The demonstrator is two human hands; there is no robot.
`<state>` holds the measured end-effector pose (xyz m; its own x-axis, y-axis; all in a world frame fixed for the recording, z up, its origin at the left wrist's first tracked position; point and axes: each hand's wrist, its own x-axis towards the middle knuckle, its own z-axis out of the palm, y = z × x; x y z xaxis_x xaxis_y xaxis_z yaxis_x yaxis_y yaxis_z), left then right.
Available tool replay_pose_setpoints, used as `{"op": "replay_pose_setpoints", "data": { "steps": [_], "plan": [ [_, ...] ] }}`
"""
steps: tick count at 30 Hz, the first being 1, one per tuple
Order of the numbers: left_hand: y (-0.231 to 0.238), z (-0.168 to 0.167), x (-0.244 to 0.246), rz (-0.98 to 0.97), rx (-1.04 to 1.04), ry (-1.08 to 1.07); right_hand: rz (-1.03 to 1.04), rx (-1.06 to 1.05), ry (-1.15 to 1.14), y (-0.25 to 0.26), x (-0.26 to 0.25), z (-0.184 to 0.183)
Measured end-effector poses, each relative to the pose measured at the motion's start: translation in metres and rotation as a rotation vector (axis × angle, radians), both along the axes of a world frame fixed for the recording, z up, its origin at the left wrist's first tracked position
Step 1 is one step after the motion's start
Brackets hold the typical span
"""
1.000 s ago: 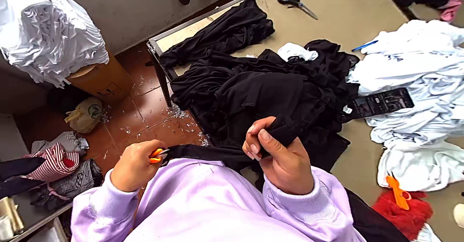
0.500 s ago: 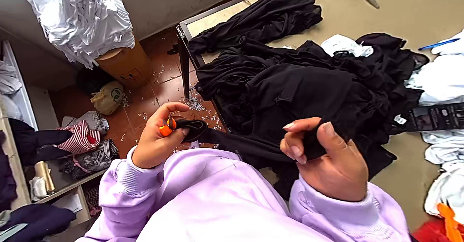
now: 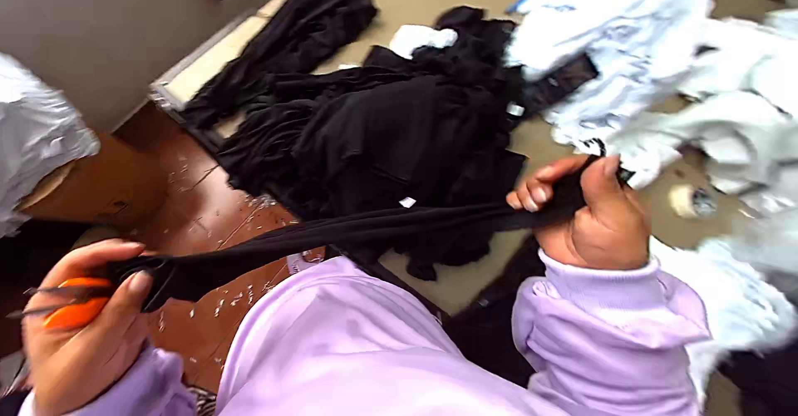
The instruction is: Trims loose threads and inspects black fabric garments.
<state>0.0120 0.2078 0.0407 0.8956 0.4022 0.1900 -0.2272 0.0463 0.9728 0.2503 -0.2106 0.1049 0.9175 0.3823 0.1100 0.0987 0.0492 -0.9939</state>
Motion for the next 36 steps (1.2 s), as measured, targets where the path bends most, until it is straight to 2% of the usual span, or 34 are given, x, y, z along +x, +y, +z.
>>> {"op": "replay_pose_setpoints", "data": {
  "steps": [2, 5, 10, 13, 17, 20, 22, 25, 30, 34, 36],
  "plan": [
    [-0.006, -0.010, 0.017, -0.145, 0.034, 0.034, -0.164, -0.050, -0.077, -0.040, -0.005, 0.014],
    [-0.035, 0.003, 0.054, -0.384, 0.055, 0.061, -0.405, -0.173, -0.055, -0.095, -0.026, 0.036],
    [-0.085, 0.001, 0.104, -0.761, 0.136, -0.053, -0.684, -0.015, 0.068, -0.163, -0.070, 0.060],
    [-0.113, 0.000, 0.122, -0.860, 0.220, -0.041, -0.816, 0.100, 0.031, -0.191, -0.090, 0.070],
    [-0.144, 0.012, 0.134, -0.874, 0.357, 0.099, -0.849, 0.127, -0.026, -0.226, -0.111, 0.080],
    [-0.167, 0.023, 0.147, -1.021, 0.244, 0.233, -0.891, 0.116, -0.037, -0.245, -0.127, 0.083],
    [-0.182, 0.014, 0.159, -1.099, 0.140, 0.248, -0.914, 0.111, -0.040, -0.261, -0.137, 0.081],
    [-0.212, 0.000, 0.182, -1.119, 0.010, 0.256, -0.960, 0.109, 0.033, -0.285, -0.140, 0.076],
    [-0.293, 0.018, 0.232, -0.938, -0.095, 0.340, -0.969, 0.180, 0.131, -0.346, -0.084, 0.076],
    [-0.363, 0.035, 0.281, -0.779, 0.013, 0.234, -1.027, 0.302, 0.075, -0.394, 0.015, 0.086],
    [-0.390, 0.037, 0.293, -0.776, 0.114, 0.216, -1.061, 0.267, 0.020, -0.410, 0.070, 0.087]
  ]
}}
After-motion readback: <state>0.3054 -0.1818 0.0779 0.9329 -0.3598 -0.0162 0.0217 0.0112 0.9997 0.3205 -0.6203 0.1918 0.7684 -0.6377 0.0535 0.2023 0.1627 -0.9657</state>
